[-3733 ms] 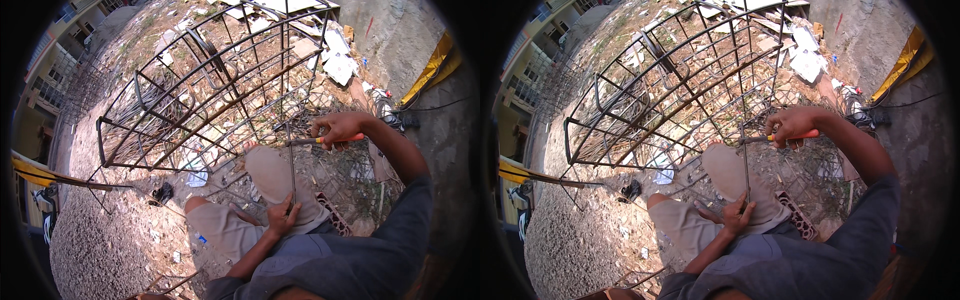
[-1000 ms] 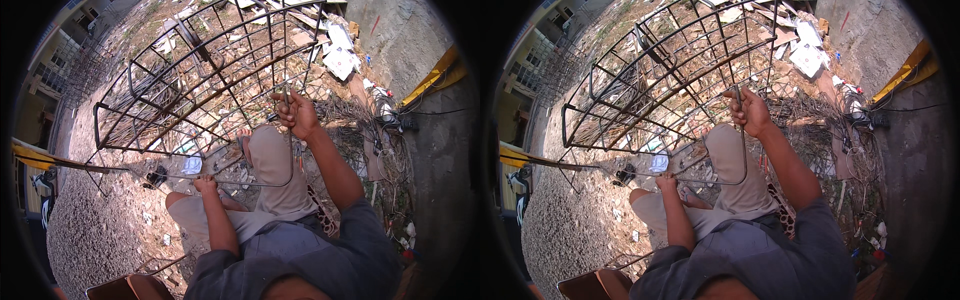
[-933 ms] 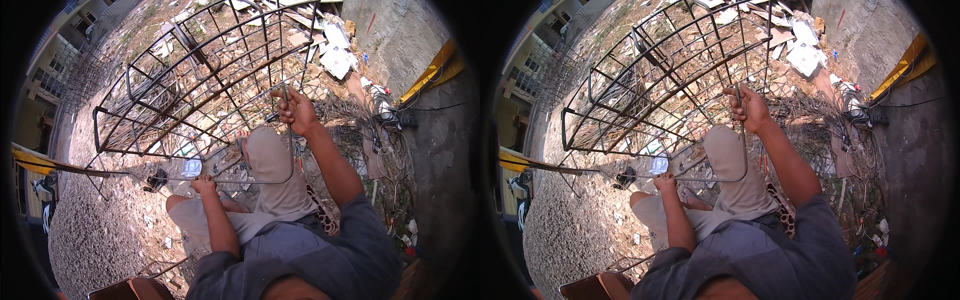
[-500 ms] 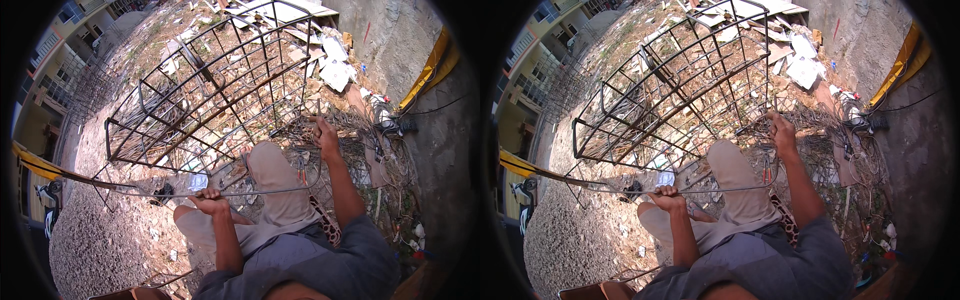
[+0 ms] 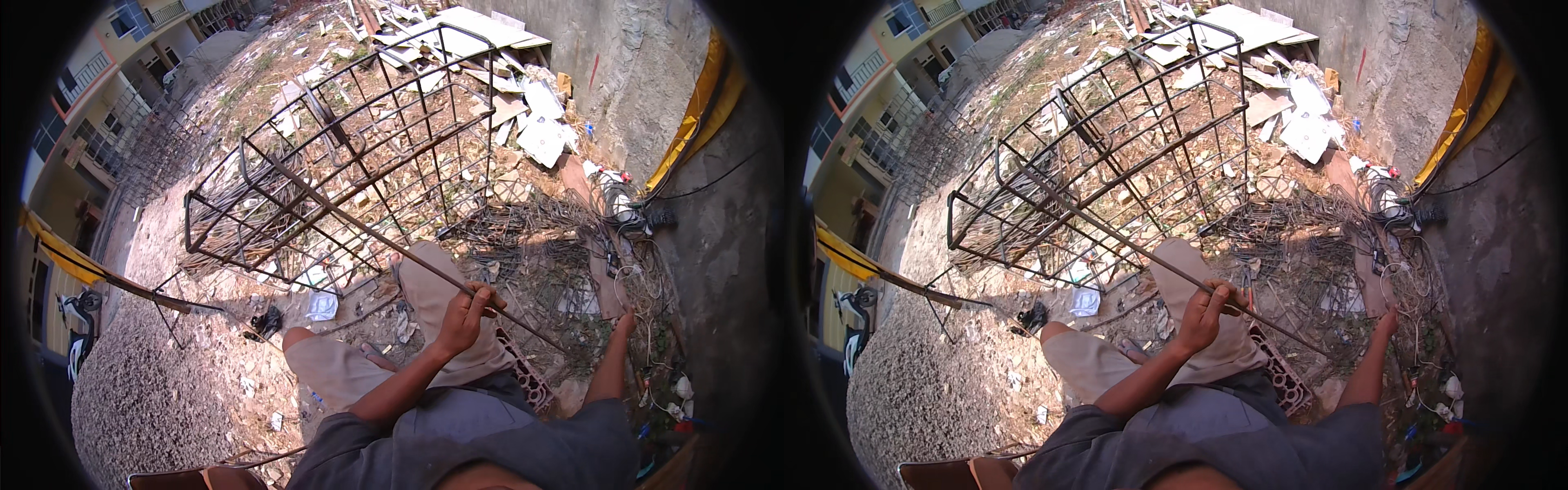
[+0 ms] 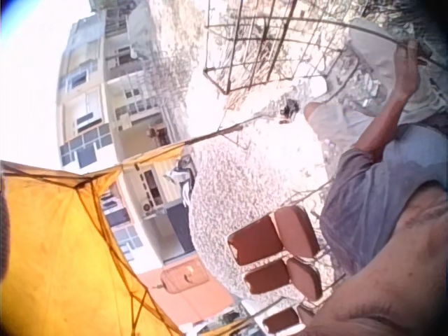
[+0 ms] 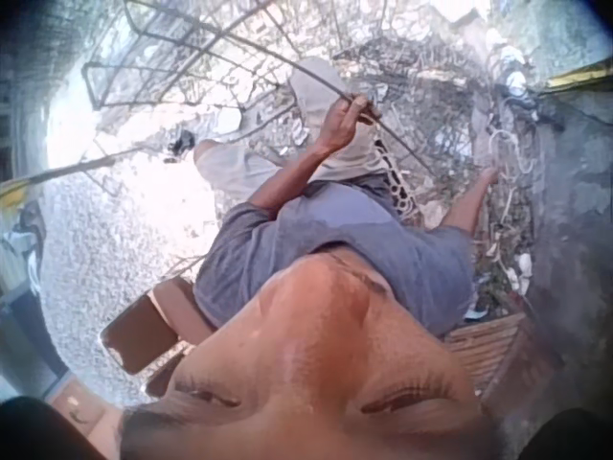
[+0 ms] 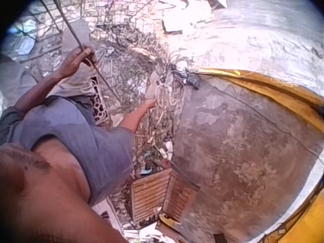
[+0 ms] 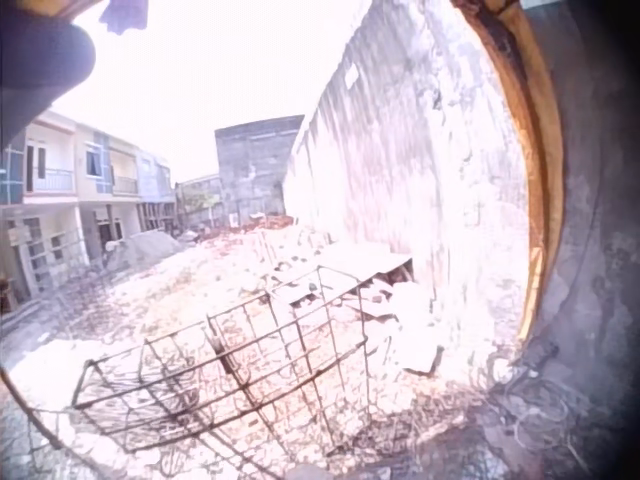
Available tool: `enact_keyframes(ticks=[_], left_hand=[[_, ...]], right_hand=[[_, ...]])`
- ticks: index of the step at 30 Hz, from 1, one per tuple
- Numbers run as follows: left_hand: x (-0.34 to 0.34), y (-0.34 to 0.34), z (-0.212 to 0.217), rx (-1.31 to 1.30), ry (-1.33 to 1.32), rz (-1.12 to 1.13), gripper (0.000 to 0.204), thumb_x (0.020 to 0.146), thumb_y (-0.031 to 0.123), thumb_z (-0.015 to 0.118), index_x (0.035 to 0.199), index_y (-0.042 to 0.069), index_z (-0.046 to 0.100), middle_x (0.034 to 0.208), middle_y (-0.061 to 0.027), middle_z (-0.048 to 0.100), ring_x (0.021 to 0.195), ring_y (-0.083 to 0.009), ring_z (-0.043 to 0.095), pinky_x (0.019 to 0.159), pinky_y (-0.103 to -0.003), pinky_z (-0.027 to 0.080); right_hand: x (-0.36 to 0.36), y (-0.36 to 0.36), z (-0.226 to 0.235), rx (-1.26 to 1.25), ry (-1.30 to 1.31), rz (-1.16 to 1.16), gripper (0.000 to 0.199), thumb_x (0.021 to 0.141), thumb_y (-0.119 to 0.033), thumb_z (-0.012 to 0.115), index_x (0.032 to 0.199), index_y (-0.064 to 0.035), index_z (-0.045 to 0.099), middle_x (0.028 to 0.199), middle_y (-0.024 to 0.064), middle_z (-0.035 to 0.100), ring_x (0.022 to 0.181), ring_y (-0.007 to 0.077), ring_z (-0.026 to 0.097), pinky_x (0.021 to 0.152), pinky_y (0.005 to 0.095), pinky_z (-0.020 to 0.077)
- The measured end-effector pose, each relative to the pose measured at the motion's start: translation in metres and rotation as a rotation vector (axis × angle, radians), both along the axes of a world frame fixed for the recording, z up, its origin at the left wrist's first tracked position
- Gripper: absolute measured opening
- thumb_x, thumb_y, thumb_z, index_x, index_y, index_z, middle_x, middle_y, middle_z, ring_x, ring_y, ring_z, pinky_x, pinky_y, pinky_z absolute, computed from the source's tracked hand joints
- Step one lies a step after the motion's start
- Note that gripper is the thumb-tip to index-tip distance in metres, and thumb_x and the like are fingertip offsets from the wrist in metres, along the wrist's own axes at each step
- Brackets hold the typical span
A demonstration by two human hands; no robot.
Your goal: The person is assembling a metal frame structure by tying metal rods together with wire. They use pliers to twist and secure the wire at various joints of the frame.
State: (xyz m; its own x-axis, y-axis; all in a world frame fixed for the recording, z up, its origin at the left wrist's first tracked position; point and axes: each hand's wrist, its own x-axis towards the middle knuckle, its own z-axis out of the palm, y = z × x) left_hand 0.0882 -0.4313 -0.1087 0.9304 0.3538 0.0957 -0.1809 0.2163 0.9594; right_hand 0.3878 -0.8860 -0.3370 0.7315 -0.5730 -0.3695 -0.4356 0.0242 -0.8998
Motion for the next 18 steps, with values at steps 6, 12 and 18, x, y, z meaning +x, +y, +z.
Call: enact_keyframes(ticks=[6, 12, 18], left_hand=[[0.055, -0.009, -0.024, -0.018, 0.085, -0.170, 0.035, 0.110, 0.033, 0.043, 0.107, 0.001, 0.059, 0.097, -0.0091, 0.073, 0.089, -0.0155, 0.071, 0.072, -0.030, 0.060], [0.081, 0.008, -0.032, -0.032, 0.090, -0.089, 0.035, 0.110, 0.033, 0.044, 0.104, 0.001, 0.057, 0.091, -0.0119, 0.073, 0.079, -0.0167, 0.072, 0.066, -0.029, 0.060], [0.138, 0.111, 0.040, -0.152, 0.036, 0.077, 0.042, 0.109, 0.039, 0.045, 0.122, 0.001, 0.055, 0.094, -0.0140, 0.071, 0.077, -0.0194, 0.073, 0.064, -0.032, 0.062]], right_hand=[[-0.018, -0.104, -0.056, -0.139, 0.067, -0.083, 0.049, 0.101, -0.049, 0.049, 0.112, -0.0092, 0.077, 0.092, 0.0095, 0.061, 0.092, 0.0284, 0.060, 0.087, 0.0435, 0.0465], [-0.046, -0.107, -0.002, 0.010, 0.141, 0.085, 0.051, 0.101, -0.050, 0.052, 0.113, -0.0046, 0.070, 0.078, 0.0012, 0.055, 0.064, 0.0152, 0.052, 0.058, 0.0316, 0.0438], [-0.075, -0.008, 0.149, 0.896, -0.171, 0.266, 0.038, 0.108, -0.038, 0.049, 0.122, -0.0039, 0.059, 0.067, -0.0042, 0.040, 0.048, 0.0052, 0.032, 0.040, 0.0224, 0.0261]])
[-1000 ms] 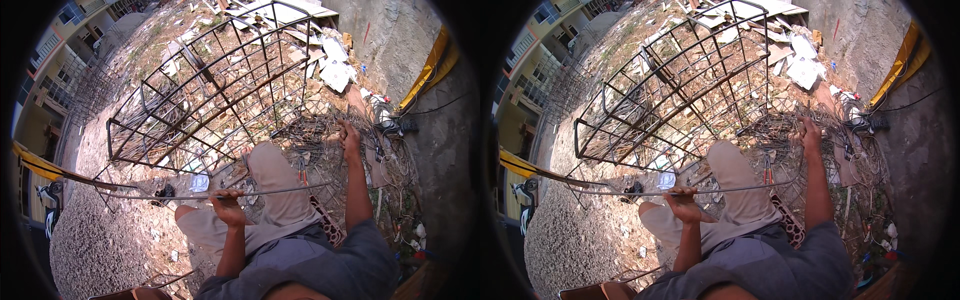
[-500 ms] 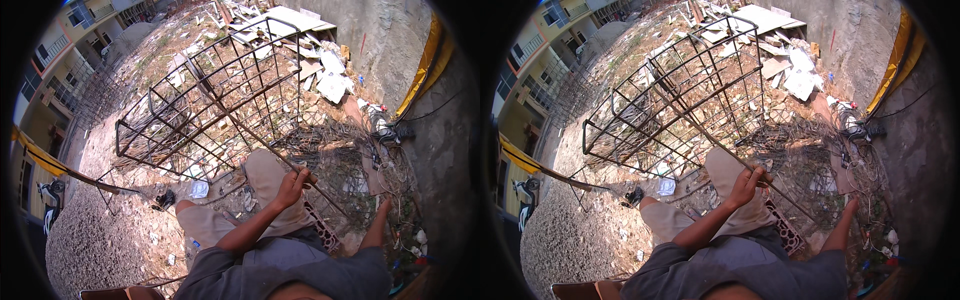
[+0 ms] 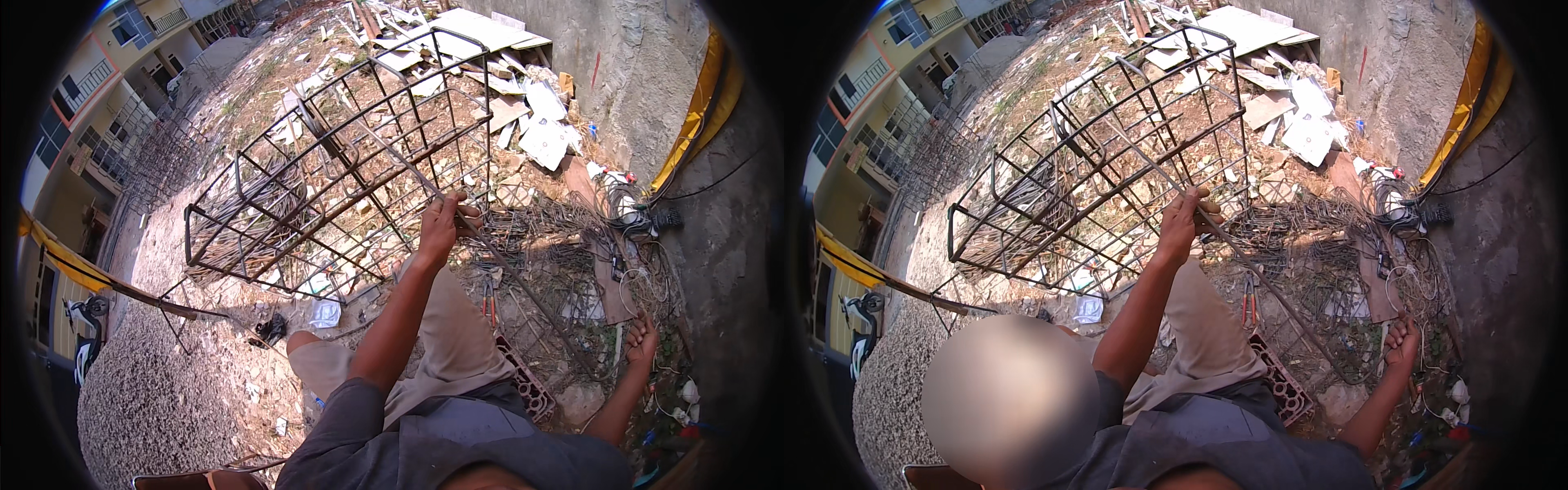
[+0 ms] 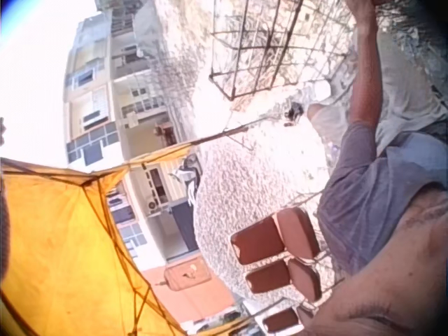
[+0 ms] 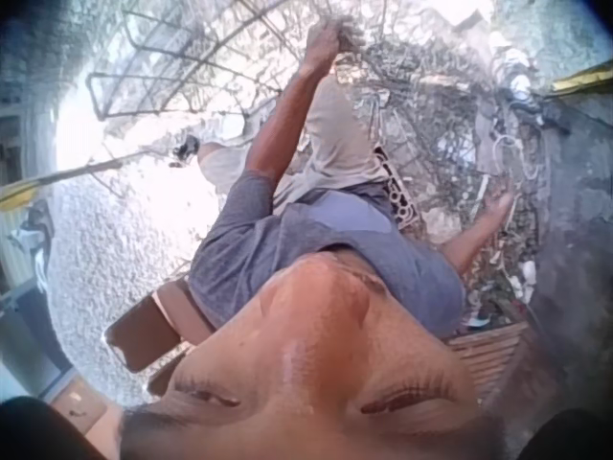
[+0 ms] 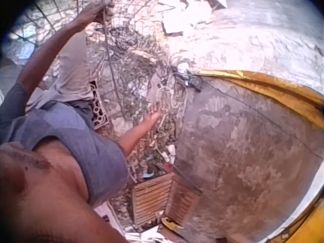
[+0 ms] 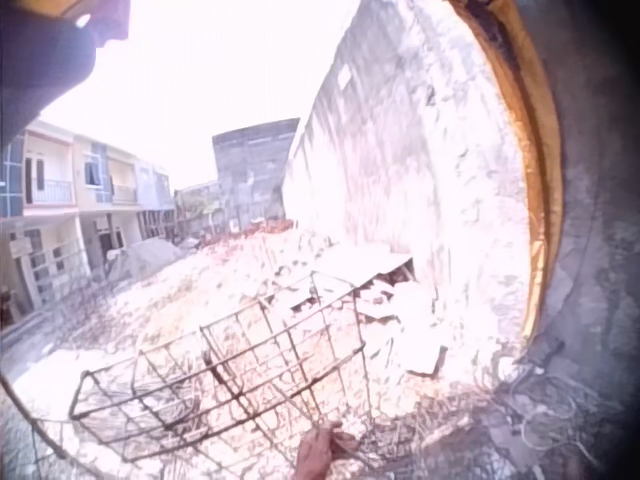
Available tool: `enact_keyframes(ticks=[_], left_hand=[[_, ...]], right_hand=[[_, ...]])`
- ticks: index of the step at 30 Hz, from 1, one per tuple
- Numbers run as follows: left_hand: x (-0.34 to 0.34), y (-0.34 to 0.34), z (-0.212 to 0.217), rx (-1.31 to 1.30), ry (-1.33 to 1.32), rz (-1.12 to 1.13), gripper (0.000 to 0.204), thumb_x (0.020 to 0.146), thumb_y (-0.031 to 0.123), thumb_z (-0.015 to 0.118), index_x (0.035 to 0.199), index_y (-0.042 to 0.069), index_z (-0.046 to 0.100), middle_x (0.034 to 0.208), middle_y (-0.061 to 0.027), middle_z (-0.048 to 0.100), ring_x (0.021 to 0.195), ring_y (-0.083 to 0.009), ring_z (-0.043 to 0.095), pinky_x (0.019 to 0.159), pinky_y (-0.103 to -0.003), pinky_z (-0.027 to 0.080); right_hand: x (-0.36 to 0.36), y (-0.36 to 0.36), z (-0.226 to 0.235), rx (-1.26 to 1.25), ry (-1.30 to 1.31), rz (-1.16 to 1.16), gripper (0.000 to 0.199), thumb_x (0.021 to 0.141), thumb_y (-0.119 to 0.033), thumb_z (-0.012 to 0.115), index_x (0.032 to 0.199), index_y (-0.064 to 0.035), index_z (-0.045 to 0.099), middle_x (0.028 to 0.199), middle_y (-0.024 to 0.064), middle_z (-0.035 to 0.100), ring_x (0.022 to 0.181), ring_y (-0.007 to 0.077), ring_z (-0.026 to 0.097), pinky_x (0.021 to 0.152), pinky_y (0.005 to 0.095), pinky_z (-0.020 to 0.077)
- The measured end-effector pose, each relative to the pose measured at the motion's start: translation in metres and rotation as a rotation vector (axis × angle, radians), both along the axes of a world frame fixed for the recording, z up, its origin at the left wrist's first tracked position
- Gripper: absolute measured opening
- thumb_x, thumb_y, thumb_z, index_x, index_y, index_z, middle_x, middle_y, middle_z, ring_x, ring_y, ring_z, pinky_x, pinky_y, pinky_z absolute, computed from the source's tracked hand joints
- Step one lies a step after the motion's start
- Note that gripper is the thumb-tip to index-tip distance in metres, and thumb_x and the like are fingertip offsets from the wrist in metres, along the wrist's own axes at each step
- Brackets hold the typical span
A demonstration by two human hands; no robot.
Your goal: The person is assembling a metal frame structure by tying metal rods together with wire. They use pliers to twist and secure the wire at various joints of the frame.
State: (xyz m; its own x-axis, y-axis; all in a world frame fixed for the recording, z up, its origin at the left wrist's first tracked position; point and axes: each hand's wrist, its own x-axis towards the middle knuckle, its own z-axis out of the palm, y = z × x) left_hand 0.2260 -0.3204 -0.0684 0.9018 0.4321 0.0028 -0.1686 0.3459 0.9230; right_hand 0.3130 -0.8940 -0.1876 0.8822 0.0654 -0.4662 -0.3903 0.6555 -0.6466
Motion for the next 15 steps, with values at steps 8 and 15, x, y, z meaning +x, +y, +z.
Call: enact_keyframes(ticks=[8, 15], left_hand=[[-0.032, -0.002, 0.000, 0.008, -0.042, 0.225, 0.054, 0.106, 0.037, 0.052, 0.143, -0.001, 0.041, 0.132, -0.0186, 0.057, 0.115, -0.0276, 0.064, 0.083, -0.036, 0.060], [-0.059, -0.007, 0.047, 1.258, -0.227, 0.555, 0.064, 0.091, 0.027, 0.076, 0.144, 0.003, 0.050, 0.144, -0.0198, 0.050, 0.134, -0.0348, 0.049, 0.106, -0.045, 0.045]], right_hand=[[0.022, 0.211, 0.105, 0.628, -0.359, 0.080, 0.032, 0.111, -0.028, 0.043, 0.121, -0.0018, 0.057, 0.068, -0.0029, 0.037, 0.051, 0.0073, 0.032, 0.043, 0.0249, 0.0292], [0.070, 0.447, 0.177, 0.514, -0.271, -0.062, 0.032, 0.111, -0.035, 0.039, 0.105, -0.0070, 0.054, 0.065, -0.0045, 0.035, 0.050, 0.0081, 0.029, 0.044, 0.0255, 0.0249]])
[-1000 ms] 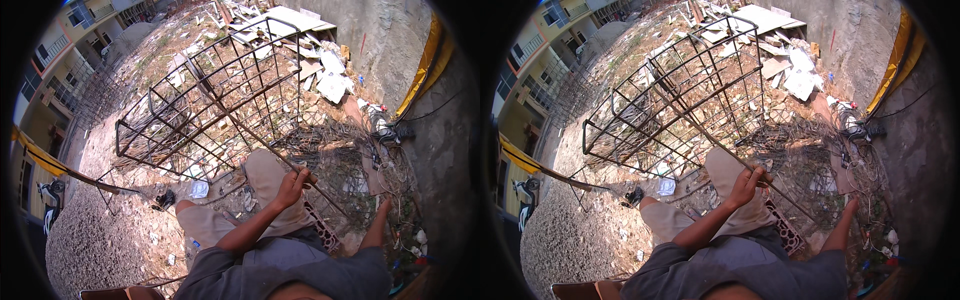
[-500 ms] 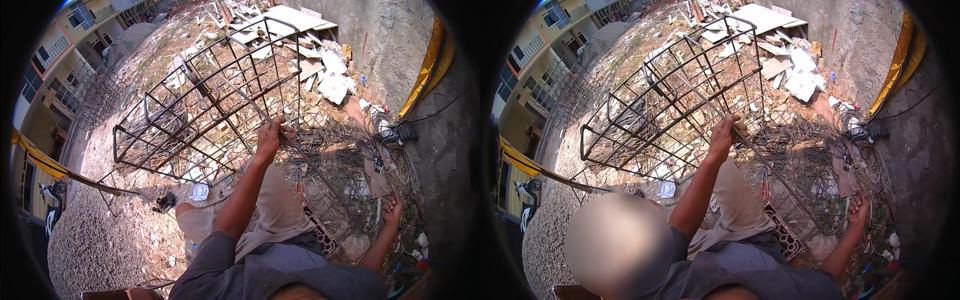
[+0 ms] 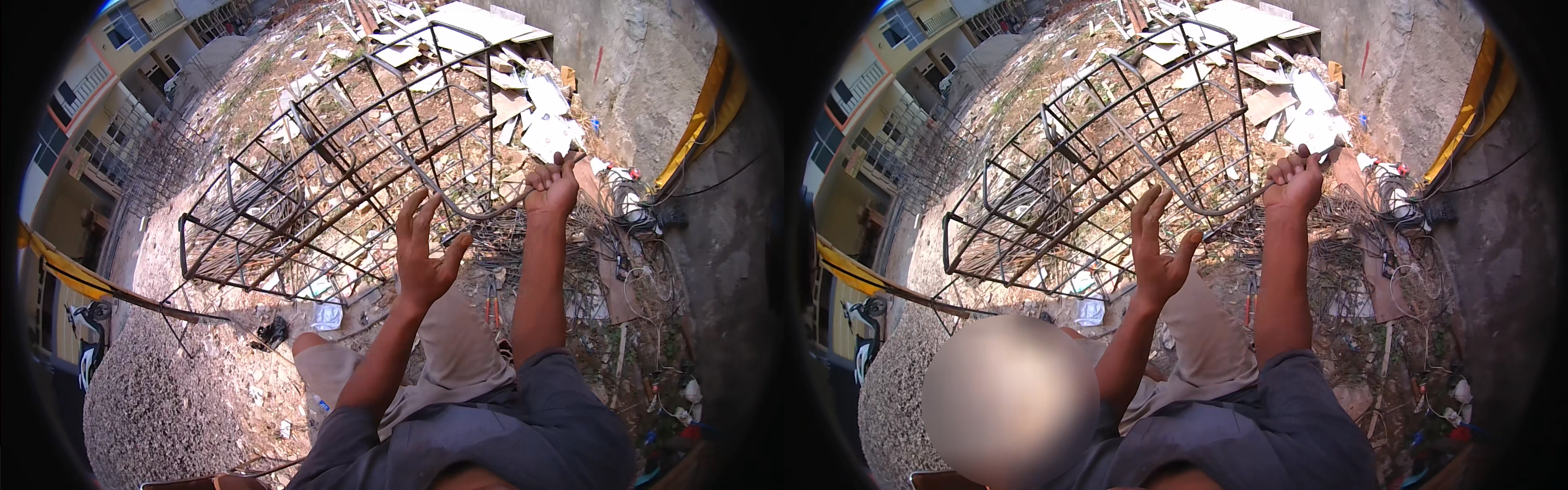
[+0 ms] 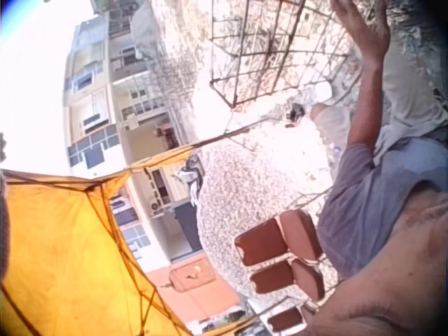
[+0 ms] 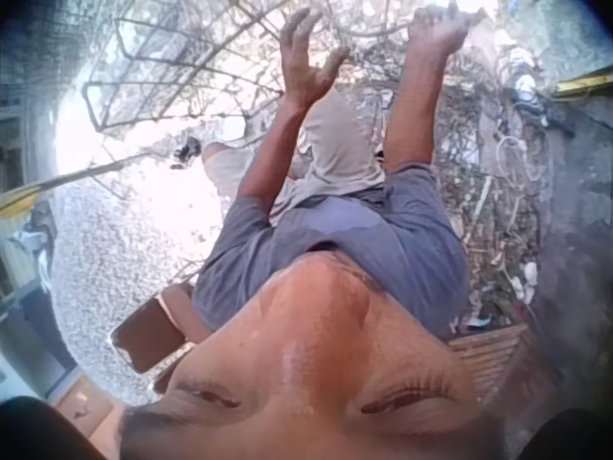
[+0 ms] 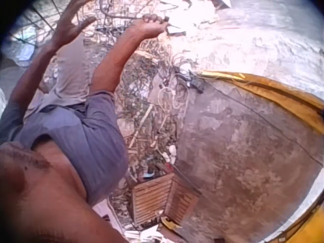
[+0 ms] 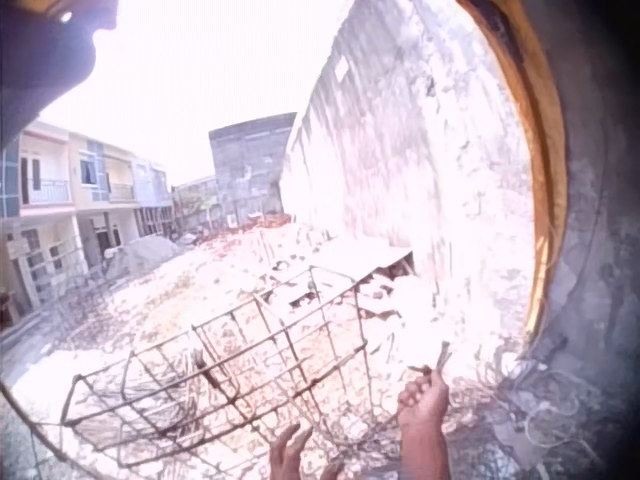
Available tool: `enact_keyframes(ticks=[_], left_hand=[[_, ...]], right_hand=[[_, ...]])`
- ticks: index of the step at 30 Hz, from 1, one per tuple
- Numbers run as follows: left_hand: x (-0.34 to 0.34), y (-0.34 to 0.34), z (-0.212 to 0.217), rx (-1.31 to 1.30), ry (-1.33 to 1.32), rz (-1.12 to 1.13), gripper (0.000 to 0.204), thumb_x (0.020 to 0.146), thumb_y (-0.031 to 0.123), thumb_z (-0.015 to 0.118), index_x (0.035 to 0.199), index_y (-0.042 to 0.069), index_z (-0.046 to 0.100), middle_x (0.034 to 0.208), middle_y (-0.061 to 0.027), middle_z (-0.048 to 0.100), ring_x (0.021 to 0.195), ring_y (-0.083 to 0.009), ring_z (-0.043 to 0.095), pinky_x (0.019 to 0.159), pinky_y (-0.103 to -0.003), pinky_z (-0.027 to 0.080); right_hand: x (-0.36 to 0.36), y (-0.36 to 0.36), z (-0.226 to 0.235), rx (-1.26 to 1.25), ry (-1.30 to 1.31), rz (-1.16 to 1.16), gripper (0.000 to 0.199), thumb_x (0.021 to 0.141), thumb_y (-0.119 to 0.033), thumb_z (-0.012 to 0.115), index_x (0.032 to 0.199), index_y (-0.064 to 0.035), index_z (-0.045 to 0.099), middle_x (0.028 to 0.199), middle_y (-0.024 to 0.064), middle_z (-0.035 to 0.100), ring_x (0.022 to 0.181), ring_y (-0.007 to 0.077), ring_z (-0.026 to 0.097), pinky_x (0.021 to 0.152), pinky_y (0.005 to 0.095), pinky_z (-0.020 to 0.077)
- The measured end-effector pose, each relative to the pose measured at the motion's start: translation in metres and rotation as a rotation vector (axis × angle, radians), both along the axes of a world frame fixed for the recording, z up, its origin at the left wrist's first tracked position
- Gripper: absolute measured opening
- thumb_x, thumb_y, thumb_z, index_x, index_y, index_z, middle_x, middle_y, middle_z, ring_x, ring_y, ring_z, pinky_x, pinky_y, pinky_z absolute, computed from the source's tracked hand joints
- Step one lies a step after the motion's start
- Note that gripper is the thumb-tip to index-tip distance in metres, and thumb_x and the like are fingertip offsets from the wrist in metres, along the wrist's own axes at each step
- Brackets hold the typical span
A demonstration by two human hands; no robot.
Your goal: The person is assembling a metal frame structure by tying metal rods together with wire. They use pliers to twist and secure the wire at various joints of the frame.
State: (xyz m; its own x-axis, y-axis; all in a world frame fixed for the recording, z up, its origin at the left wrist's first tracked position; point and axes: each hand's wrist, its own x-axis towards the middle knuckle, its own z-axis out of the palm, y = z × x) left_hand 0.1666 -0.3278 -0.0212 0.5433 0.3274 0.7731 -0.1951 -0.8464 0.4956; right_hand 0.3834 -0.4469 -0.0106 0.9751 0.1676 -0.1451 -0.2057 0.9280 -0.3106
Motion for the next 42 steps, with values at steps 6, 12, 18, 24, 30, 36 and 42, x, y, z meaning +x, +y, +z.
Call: enact_keyframes(ticks=[6, 12, 18, 24, 30, 36, 42], left_hand=[[0.062, 0.089, 0.021, 0.215, 0.211, 0.188, 0.055, 0.098, 0.036, 0.066, 0.143, 0.008, 0.054, 0.143, -0.0198, 0.051, 0.133, -0.0389, 0.049, 0.110, -0.047, 0.041], [0.088, 0.144, 0.038, 0.157, 0.269, 0.198, 0.040, 0.099, 0.041, 0.061, 0.128, 0.014, 0.070, 0.135, -0.0141, 0.064, 0.118, -0.0362, 0.063, 0.099, -0.043, 0.050], [0.091, 0.151, 0.046, 0.068, 0.568, 0.334, 0.044, 0.099, 0.046, 0.059, 0.128, 0.015, 0.070, 0.141, -0.0159, 0.059, 0.114, -0.0382, 0.066, 0.095, -0.046, 0.053], [0.096, 0.159, 0.067, -0.059, 0.779, 0.379, 0.050, 0.100, 0.045, 0.059, 0.130, 0.006, 0.067, 0.137, -0.0237, 0.060, 0.119, -0.0380, 0.064, 0.103, -0.046, 0.049], [0.098, 0.184, 0.058, -0.169, 0.721, 0.143, 0.053, 0.097, 0.043, 0.064, 0.121, -0.004, 0.070, 0.112, -0.0287, 0.071, 0.109, -0.0388, 0.068, 0.099, -0.044, 0.050], [0.114, 0.193, 0.060, -0.448, 0.628, 0.126, 0.053, 0.096, 0.046, 0.066, 0.116, -0.003, 0.073, 0.090, -0.0239, 0.074, 0.083, -0.0280, 0.074, 0.082, -0.040, 0.054], [0.129, 0.171, 0.048, -0.284, 0.666, 0.256, 0.079, 0.093, 0.054, 0.067, 0.142, -0.006, 0.051, 0.128, -0.0267, 0.065, 0.111, -0.0349, 0.069, 0.098, -0.044, 0.051]], right_hand=[[0.055, 0.133, 0.014, -0.063, 0.210, -0.030, 0.040, 0.108, -0.035, 0.042, 0.129, -0.0015, 0.051, 0.070, -0.0026, 0.036, 0.048, 0.0090, 0.030, 0.043, 0.0278, 0.0248], [0.073, 0.182, 0.039, -0.093, 0.225, -0.050, 0.031, 0.107, -0.031, 0.045, 0.115, -0.0038, 0.057, 0.065, -0.0013, 0.040, 0.047, 0.0090, 0.035, 0.040, 0.0272, 0.0248], [0.077, 0.203, 0.012, -0.410, 0.070, -0.084, 0.019, 0.105, -0.022, 0.053, 0.097, -0.0047, 0.053, 0.068, 0.0031, 0.052, 0.048, 0.0156, 0.050, 0.045, 0.0307, 0.0459], [0.072, 0.193, -0.019, -0.582, -0.216, -0.005, 0.025, 0.106, -0.025, 0.055, 0.113, -0.0010, 0.056, 0.088, 0.0085, 0.067, 0.068, 0.0163, 0.063, 0.058, 0.0298, 0.0543], [0.075, 0.192, 0.006, -0.681, -0.449, -0.058, 0.026, 0.106, -0.024, 0.055, 0.113, 0.0004, 0.059, 0.086, 0.0082, 0.067, 0.061, 0.0142, 0.059, 0.054, 0.0286, 0.0528], [0.073, 0.203, 0.010, -0.681, -0.316, -0.029, 0.023, 0.106, -0.025, 0.055, 0.103, -0.0027, 0.059, 0.083, 0.0081, 0.067, 0.056, 0.0147, 0.058, 0.051, 0.0297, 0.0527], [0.118, 0.200, -0.024, -0.566, -0.337, -0.107, 0.023, 0.106, -0.031, 0.056, 0.105, -0.0074, 0.058, 0.082, 0.0034, 0.063, 0.069, 0.0150, 0.059, 0.060, 0.0319, 0.0520]])
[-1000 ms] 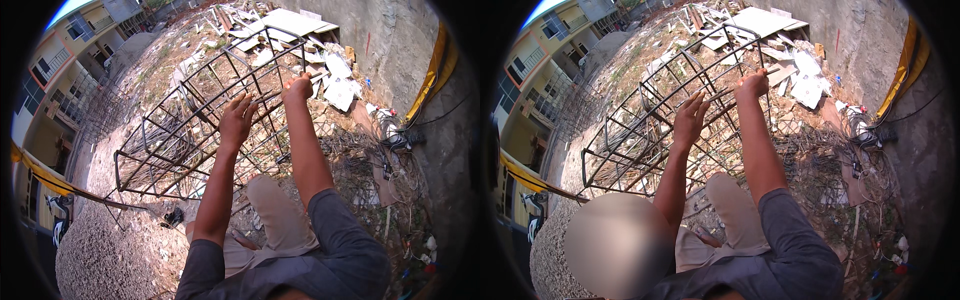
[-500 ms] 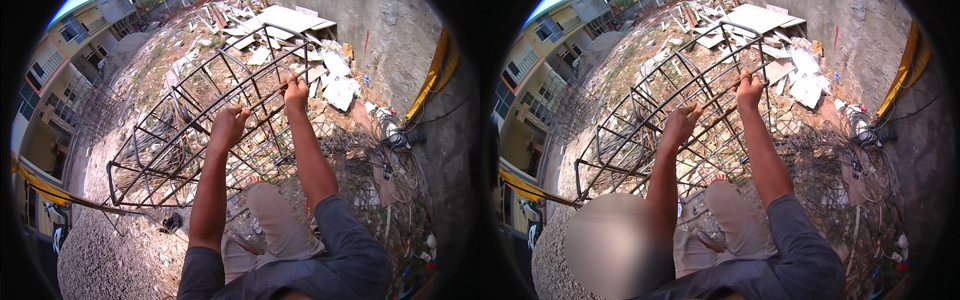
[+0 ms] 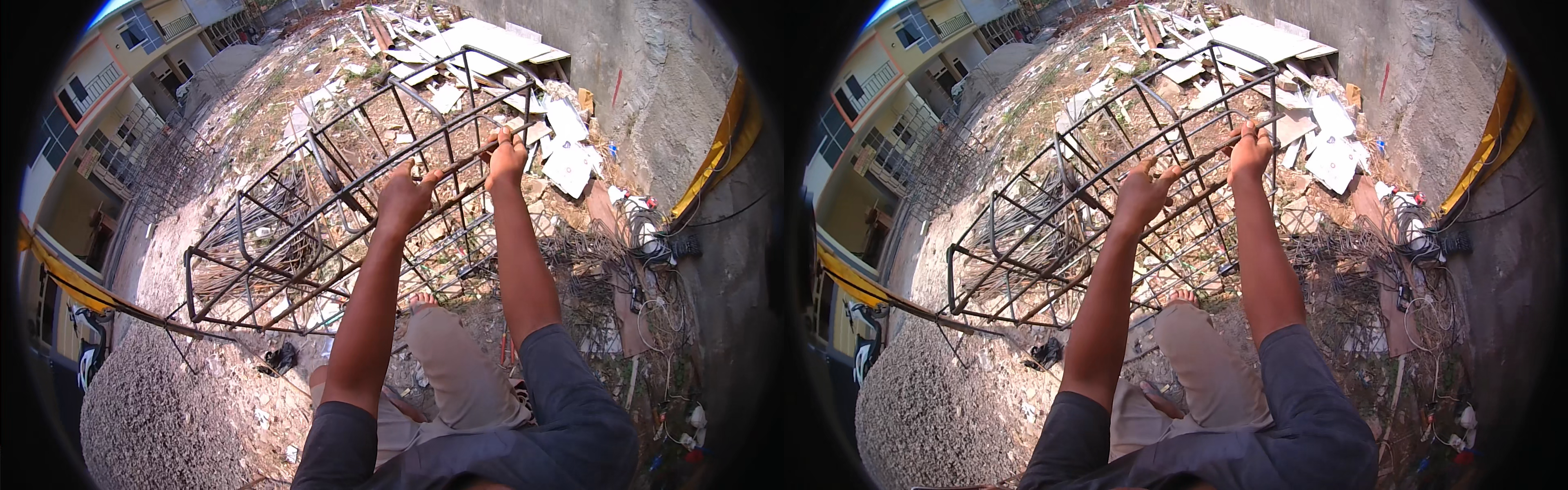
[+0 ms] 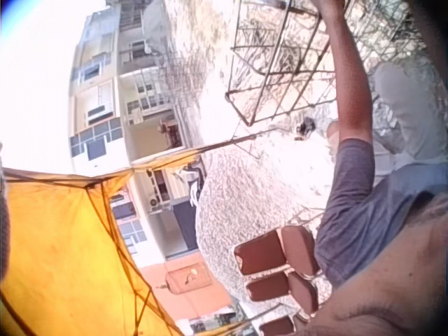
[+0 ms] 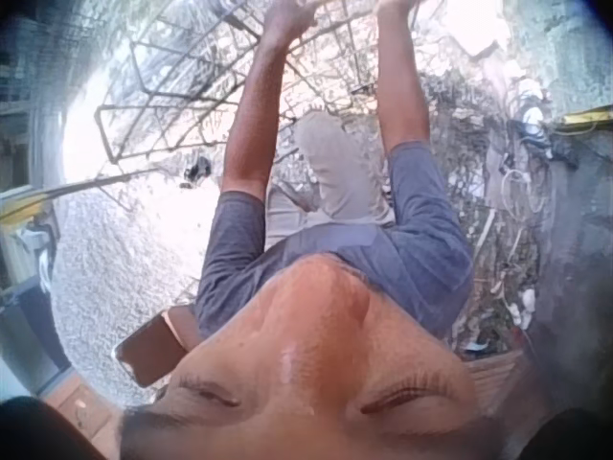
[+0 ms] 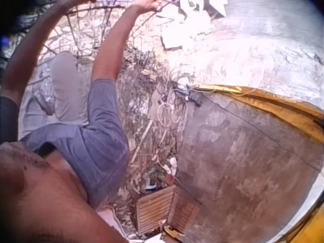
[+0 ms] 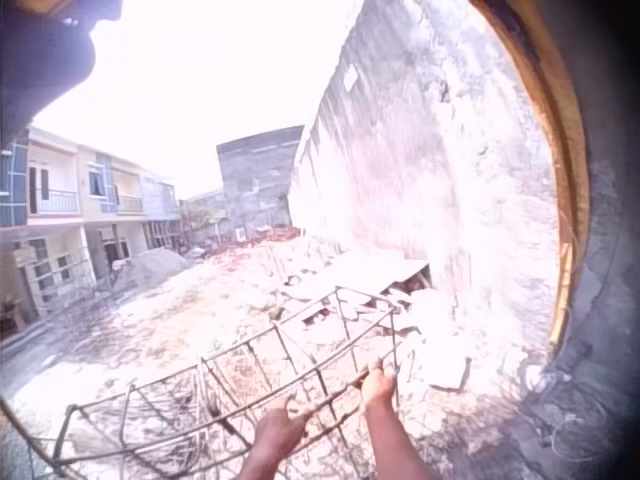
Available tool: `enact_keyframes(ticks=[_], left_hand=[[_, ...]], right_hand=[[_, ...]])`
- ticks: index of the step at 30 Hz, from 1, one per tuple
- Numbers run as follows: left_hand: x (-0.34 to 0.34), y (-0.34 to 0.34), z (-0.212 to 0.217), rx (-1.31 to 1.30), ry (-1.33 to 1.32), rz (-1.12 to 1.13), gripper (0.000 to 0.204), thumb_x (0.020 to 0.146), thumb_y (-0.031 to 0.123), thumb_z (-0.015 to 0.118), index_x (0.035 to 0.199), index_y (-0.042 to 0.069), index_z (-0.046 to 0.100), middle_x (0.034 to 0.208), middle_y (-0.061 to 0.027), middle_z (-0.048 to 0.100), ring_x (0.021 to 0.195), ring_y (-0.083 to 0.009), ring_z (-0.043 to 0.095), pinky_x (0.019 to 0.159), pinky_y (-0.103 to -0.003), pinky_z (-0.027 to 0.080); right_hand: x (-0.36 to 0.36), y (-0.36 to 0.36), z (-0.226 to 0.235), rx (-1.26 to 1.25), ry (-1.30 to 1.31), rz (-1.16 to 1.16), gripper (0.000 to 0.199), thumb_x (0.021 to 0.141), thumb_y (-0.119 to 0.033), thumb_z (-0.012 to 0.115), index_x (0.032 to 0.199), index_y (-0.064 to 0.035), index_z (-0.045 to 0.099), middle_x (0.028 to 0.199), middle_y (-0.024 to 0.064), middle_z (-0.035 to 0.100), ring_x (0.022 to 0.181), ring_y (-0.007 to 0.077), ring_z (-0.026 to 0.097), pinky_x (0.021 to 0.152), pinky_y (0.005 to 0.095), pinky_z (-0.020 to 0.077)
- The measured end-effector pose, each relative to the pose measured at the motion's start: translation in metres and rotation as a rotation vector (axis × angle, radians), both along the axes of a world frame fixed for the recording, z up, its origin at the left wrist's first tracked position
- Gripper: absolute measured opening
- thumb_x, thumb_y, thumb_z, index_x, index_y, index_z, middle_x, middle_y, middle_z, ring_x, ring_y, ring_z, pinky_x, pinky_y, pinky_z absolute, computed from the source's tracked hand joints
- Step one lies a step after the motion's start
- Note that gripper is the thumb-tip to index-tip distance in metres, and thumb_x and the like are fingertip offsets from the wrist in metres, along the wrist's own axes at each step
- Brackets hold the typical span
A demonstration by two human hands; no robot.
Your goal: The person is assembling a metal frame structure by tying metal rods together with wire. They use pliers to twist and secure the wire at various joints of the frame.
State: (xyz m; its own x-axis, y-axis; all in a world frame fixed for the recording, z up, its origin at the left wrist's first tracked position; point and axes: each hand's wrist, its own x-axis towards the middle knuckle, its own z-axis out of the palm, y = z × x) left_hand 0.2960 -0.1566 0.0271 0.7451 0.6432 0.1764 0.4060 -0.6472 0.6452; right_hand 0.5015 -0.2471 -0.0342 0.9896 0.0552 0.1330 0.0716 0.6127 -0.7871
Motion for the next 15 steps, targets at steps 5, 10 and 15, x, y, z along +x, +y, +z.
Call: enact_keyframes(ticks=[5, 10, 15], left_hand=[[-0.007, 0.013, 0.014, -0.359, 0.032, 0.043, 0.088, 0.084, 0.047, 0.080, 0.133, -0.018, 0.045, 0.108, -0.0260, 0.070, 0.095, -0.0255, 0.074, 0.084, -0.040, 0.058], [0.013, 0.028, 0.029, -0.524, 0.222, 0.001, 0.077, 0.081, 0.051, 0.082, 0.129, -0.004, 0.058, 0.131, -0.0210, 0.061, 0.108, -0.0248, 0.067, 0.079, -0.037, 0.059], [0.030, 0.073, -0.007, -0.979, -0.069, 0.201, 0.039, 0.086, 0.023, 0.078, 0.119, 0.006, 0.065, 0.135, -0.0144, 0.057, 0.108, -0.0222, 0.064, 0.084, -0.039, 0.059]], right_hand=[[-0.024, -0.005, 0.005, -0.080, -0.005, 0.111, 0.023, 0.106, -0.032, 0.055, 0.112, -0.0108, 0.059, 0.085, 0.0003, 0.065, 0.070, 0.0109, 0.060, 0.055, 0.0263, 0.0516], [-0.019, -0.009, 0.003, -0.107, -0.023, 0.129, 0.024, 0.106, -0.032, 0.056, 0.114, -0.0091, 0.057, 0.086, 0.0013, 0.066, 0.067, 0.0112, 0.060, 0.055, 0.0273, 0.0513], [-0.030, -0.004, 0.013, -0.093, 0.011, 0.175, 0.028, 0.106, -0.029, 0.055, 0.121, -0.0058, 0.054, 0.087, 0.0039, 0.065, 0.067, 0.0123, 0.060, 0.053, 0.0275, 0.0514]])
